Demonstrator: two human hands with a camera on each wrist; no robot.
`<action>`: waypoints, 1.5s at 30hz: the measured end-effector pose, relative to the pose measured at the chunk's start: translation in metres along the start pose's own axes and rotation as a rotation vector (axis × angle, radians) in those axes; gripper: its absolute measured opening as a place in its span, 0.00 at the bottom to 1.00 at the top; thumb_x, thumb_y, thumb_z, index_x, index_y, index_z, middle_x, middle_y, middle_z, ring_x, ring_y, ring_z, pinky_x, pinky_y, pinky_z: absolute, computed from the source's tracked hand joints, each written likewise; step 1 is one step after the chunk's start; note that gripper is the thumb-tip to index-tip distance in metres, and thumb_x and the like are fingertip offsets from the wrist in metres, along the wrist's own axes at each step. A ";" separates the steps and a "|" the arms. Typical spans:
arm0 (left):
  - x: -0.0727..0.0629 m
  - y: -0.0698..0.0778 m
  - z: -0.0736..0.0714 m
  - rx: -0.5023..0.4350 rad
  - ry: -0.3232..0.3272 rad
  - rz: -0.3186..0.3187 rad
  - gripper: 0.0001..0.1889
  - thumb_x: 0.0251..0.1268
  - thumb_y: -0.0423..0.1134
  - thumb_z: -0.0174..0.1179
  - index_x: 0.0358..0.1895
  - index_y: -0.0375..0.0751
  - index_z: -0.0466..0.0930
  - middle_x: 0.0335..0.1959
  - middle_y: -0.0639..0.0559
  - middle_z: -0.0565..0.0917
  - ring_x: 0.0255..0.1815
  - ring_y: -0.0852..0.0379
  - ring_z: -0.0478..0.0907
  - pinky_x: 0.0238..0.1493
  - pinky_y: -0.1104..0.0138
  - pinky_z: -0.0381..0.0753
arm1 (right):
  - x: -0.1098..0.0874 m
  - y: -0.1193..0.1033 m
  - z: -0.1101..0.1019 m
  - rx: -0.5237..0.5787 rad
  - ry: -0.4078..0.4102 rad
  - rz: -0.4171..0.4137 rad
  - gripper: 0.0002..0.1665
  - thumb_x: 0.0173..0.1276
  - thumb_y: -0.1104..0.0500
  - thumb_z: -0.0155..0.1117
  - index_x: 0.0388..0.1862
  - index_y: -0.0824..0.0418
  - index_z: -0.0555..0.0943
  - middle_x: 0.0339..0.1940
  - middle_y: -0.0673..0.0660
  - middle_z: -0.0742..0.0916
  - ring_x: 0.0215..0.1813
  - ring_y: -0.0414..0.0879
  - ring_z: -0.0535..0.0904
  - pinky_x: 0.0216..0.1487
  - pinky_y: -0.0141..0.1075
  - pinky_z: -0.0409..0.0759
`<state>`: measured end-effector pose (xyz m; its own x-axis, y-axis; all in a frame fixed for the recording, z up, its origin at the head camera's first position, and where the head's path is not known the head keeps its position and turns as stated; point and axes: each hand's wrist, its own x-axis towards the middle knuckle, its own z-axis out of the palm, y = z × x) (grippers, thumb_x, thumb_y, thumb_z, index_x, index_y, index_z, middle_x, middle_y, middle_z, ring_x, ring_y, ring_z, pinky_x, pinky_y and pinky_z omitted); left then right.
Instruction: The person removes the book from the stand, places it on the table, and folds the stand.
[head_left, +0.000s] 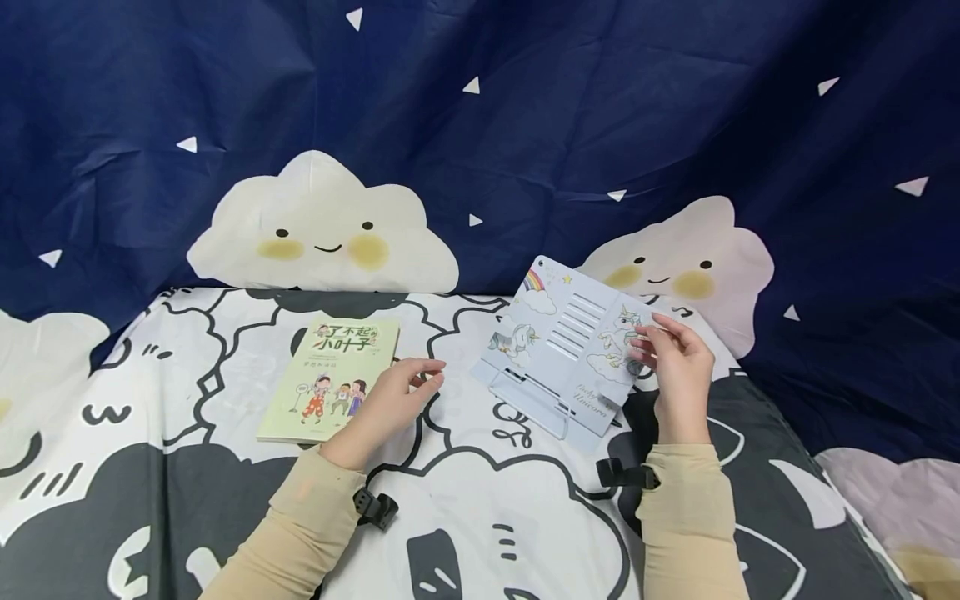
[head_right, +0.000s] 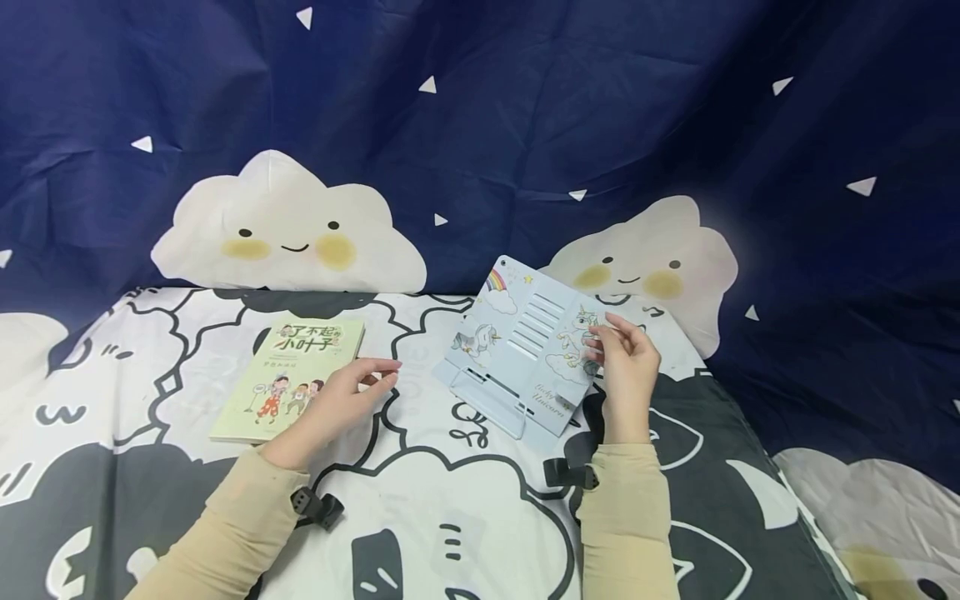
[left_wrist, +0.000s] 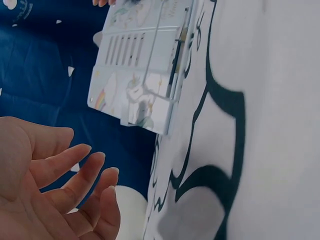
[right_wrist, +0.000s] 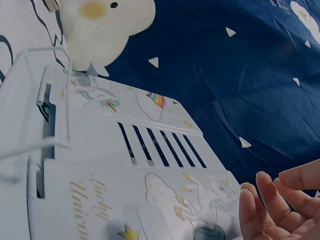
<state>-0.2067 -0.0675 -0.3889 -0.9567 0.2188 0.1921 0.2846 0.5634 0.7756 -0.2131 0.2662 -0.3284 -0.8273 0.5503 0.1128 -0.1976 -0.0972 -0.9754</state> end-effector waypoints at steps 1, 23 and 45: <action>0.000 0.001 0.002 0.004 -0.002 -0.002 0.16 0.73 0.40 0.55 0.57 0.38 0.82 0.54 0.41 0.84 0.46 0.47 0.81 0.44 0.60 0.80 | 0.001 0.000 -0.002 0.007 0.007 0.002 0.17 0.70 0.68 0.59 0.56 0.69 0.78 0.27 0.47 0.87 0.26 0.37 0.85 0.29 0.25 0.83; 0.002 0.013 0.019 -0.027 -0.088 -0.029 0.16 0.73 0.42 0.56 0.58 0.41 0.82 0.53 0.46 0.83 0.39 0.57 0.76 0.36 0.67 0.77 | 0.019 0.012 -0.027 0.026 0.113 0.063 0.11 0.67 0.70 0.60 0.36 0.54 0.82 0.22 0.47 0.85 0.20 0.37 0.82 0.25 0.25 0.82; 0.044 0.022 0.033 -0.115 -0.102 -0.062 0.18 0.74 0.42 0.54 0.61 0.38 0.79 0.57 0.44 0.84 0.52 0.47 0.82 0.54 0.56 0.79 | 0.025 0.024 -0.029 -0.176 0.042 0.238 0.12 0.75 0.56 0.56 0.52 0.60 0.77 0.26 0.44 0.81 0.25 0.36 0.79 0.28 0.25 0.82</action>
<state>-0.2410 -0.0190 -0.3835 -0.9592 0.2697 0.0845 0.2111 0.4844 0.8490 -0.2232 0.3018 -0.3545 -0.8159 0.5639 -0.1277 0.0970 -0.0842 -0.9917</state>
